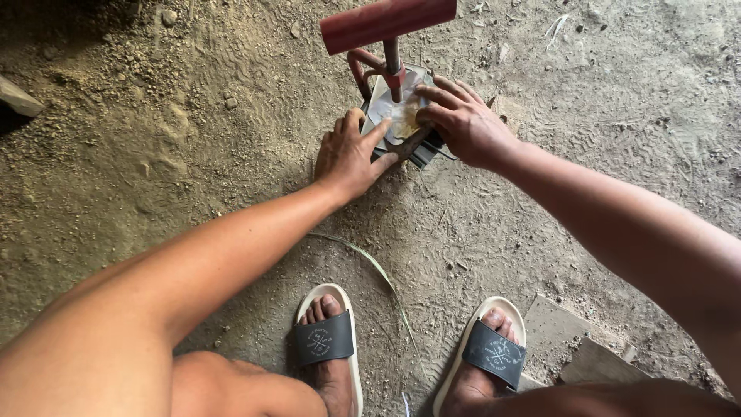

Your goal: The person places a wooden block onto a metal base, fits a metal plate over it, and secures it by inserting a metal piece and hitting it with pliers.

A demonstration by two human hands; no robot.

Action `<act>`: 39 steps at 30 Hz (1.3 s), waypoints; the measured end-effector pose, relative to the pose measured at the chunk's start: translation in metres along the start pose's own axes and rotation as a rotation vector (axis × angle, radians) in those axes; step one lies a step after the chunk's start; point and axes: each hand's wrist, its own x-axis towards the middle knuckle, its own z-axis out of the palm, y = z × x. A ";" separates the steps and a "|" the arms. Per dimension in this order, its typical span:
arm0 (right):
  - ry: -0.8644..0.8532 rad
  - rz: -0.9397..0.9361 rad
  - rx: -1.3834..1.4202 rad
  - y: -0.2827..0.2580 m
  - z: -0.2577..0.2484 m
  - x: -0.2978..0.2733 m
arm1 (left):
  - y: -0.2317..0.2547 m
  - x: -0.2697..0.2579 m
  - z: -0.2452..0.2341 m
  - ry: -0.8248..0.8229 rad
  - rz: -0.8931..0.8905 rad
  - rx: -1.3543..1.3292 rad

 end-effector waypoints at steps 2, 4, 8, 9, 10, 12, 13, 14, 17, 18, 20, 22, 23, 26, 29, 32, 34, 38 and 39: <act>0.038 0.027 0.056 -0.002 0.001 -0.003 | 0.002 0.000 0.000 0.038 0.030 0.039; 0.065 0.122 0.097 -0.003 0.001 -0.005 | 0.006 0.001 -0.003 0.078 0.059 0.079; 0.121 0.179 0.114 0.000 0.001 -0.009 | 0.019 0.005 -0.011 0.020 -0.044 0.031; 0.157 0.175 0.092 0.002 0.001 -0.009 | 0.021 0.005 -0.013 -0.018 -0.084 0.026; 0.193 0.172 0.070 0.004 0.002 -0.011 | 0.022 0.007 -0.014 -0.018 -0.082 0.026; 0.189 0.197 0.106 0.008 0.002 -0.016 | 0.022 0.011 -0.011 -0.039 -0.134 -0.008; 0.187 0.223 0.145 0.010 0.002 -0.018 | 0.021 0.012 -0.009 -0.040 -0.132 -0.009; 0.187 0.225 0.144 0.011 0.002 -0.019 | 0.020 0.013 -0.005 0.023 -0.112 -0.007; 0.194 0.276 0.067 0.011 -0.003 -0.023 | 0.013 0.014 0.006 0.080 -0.078 -0.010; 0.150 0.366 0.087 0.012 -0.005 -0.026 | 0.011 0.014 0.007 0.078 -0.066 -0.010; 0.110 0.453 0.106 0.015 -0.008 -0.030 | 0.010 0.015 0.006 0.081 -0.044 0.003; 0.069 0.554 0.238 0.015 -0.012 -0.034 | 0.015 0.013 -0.001 0.083 -0.024 0.017; 0.071 0.554 0.237 0.015 -0.014 -0.036 | 0.019 0.012 -0.006 -0.016 -0.134 -0.075; 0.055 0.630 0.340 0.016 -0.016 -0.044 | 0.029 0.014 -0.017 -0.063 -0.188 -0.066; 0.100 0.705 0.356 0.021 -0.017 -0.051 | 0.035 0.016 -0.022 -0.067 -0.188 -0.007; 0.203 0.746 0.590 0.024 -0.019 -0.059 | 0.040 0.017 -0.022 -0.099 -0.233 -0.036; 0.235 0.841 0.634 0.025 -0.021 -0.061 | 0.040 0.017 -0.022 -0.070 -0.221 -0.023; 0.217 0.908 0.638 0.026 -0.027 -0.064 | 0.039 0.016 -0.022 -0.083 -0.205 -0.005; 0.231 0.920 0.683 0.026 -0.028 -0.064 | 0.038 0.016 -0.022 -0.083 -0.191 -0.002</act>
